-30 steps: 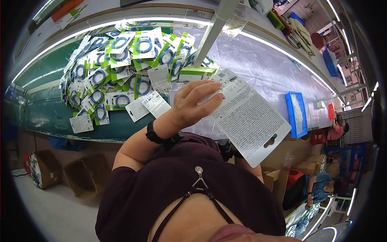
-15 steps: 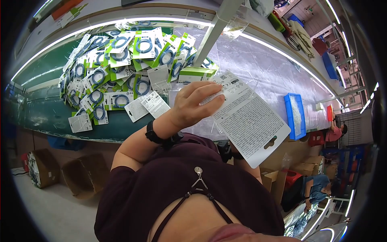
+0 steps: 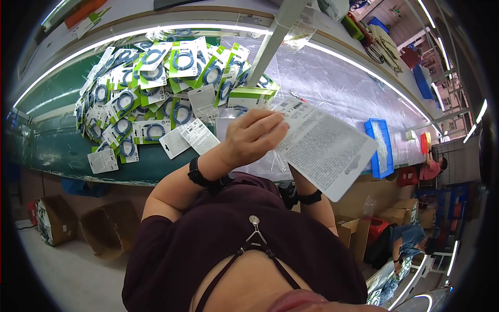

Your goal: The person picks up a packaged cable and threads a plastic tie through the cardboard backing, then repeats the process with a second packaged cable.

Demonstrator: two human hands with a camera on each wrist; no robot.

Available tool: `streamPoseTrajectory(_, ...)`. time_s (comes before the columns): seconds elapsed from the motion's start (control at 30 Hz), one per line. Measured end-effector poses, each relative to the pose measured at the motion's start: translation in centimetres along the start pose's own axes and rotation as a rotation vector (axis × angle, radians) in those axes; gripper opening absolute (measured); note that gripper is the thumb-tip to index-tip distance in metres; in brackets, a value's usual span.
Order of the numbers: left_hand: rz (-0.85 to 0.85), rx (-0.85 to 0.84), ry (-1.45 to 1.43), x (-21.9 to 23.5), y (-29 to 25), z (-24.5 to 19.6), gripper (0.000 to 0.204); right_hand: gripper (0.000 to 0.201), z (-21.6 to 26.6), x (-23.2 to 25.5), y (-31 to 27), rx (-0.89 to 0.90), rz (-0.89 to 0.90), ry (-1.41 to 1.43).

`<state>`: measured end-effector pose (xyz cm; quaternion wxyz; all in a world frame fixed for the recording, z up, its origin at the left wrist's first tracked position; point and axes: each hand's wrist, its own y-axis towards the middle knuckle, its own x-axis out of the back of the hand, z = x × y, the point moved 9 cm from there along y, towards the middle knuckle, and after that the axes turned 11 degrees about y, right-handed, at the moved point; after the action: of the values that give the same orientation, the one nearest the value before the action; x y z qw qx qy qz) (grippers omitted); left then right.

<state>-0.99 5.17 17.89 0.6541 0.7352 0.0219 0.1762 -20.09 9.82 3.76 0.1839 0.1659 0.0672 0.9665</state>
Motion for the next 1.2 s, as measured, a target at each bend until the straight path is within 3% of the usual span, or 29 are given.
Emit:
streamPoseTrajectory(0.07, 0.057, 0.058, -0.015, -0.5, -0.1, 0.9, 0.029, 0.039, 2.7, -2.4, 0.9, 0.418, 0.02, -0.616)
streamPoseTrajectory(0.13, 0.06, 0.266, -0.132, -2.3, -1.9, 3.3, 0.028, 0.029, 10.8, -3.7, 3.6, 0.609, -0.006, -0.46)
streamPoseTrajectory(0.2, 0.065, 0.536, -0.17, -3.2, -3.4, 5.0, 0.022, 0.018, 13.3, -3.2, 4.2, 0.531, -0.147, -0.292)
streamPoseTrajectory(0.27, 0.204, 0.95, -0.51, -5.8, -7.2, 7.1, 0.021, 0.017, 14.7, -3.2, 3.7, 0.671, -0.078, -0.336)
streamPoseTrajectory(0.3, 0.205, 0.909, -0.525, -5.7, -7.1, 6.9, 0.021, 0.017, 14.7, -2.5, 3.2, 0.694, -0.113, -0.345)
streamPoseTrajectory(0.37, 0.151, 1.142, -0.848, -6.4, -8.2, 7.6, 0.025, 0.02, 13.6, -0.6, 3.0, 0.656, -0.121, -0.092)
streamPoseTrajectory(0.4, 0.156, 1.112, -0.854, -6.1, -7.5, 7.5, 0.025, 0.02, 12.9, 0.0, 3.4, 0.677, -0.142, -0.093)
streamPoseTrajectory(0.5, 0.31, 1.426, -1.291, -7.7, -8.9, 4.9, 0.026, 0.023, 4.7, 0.9, 5.8, 0.11, -0.019, 0.274)
streamPoseTrajectory(0.53, 0.333, 1.415, -1.298, -7.9, -9.2, 4.3, 0.026, 0.023, 4.5, 0.9, 5.2, 0.114, -0.04, 0.275)
streamPoseTrajectory(0.63, 0.415, 1.391, -1.343, -8.9, -9.5, 2.6, 0.023, 0.024, 4.7, -2.1, 4.5, 0.099, 0.19, 0.534)
streamPoseTrajectory(0.77, 0.426, 1.449, -1.421, -9.8, -10.2, 2.4, 0.025, 0.032, 3.2, -2.2, 4.6, 0.018, 0.202, 0.716)
streamPoseTrajectory(0.93, 0.408, 1.494, -1.469, -10.3, -10.3, 2.1, 0.026, 0.04, 3.8, -1.5, 4.4, 0.124, 0.185, 0.536)
streamPoseTrajectory(1.03, 0.375, 1.515, -1.526, -10.7, -10.7, 1.8, 0.027, 0.042, 5.2, -0.7, 3.7, 0.392, 0.033, 0.5)
streamPoseTrajectory(1.2, 0.396, 1.48, -1.484, -10.7, -10.0, 2.2, 0.028, 0.04, 4.3, -0.9, 3.8, 0.381, -0.083, 0.463)
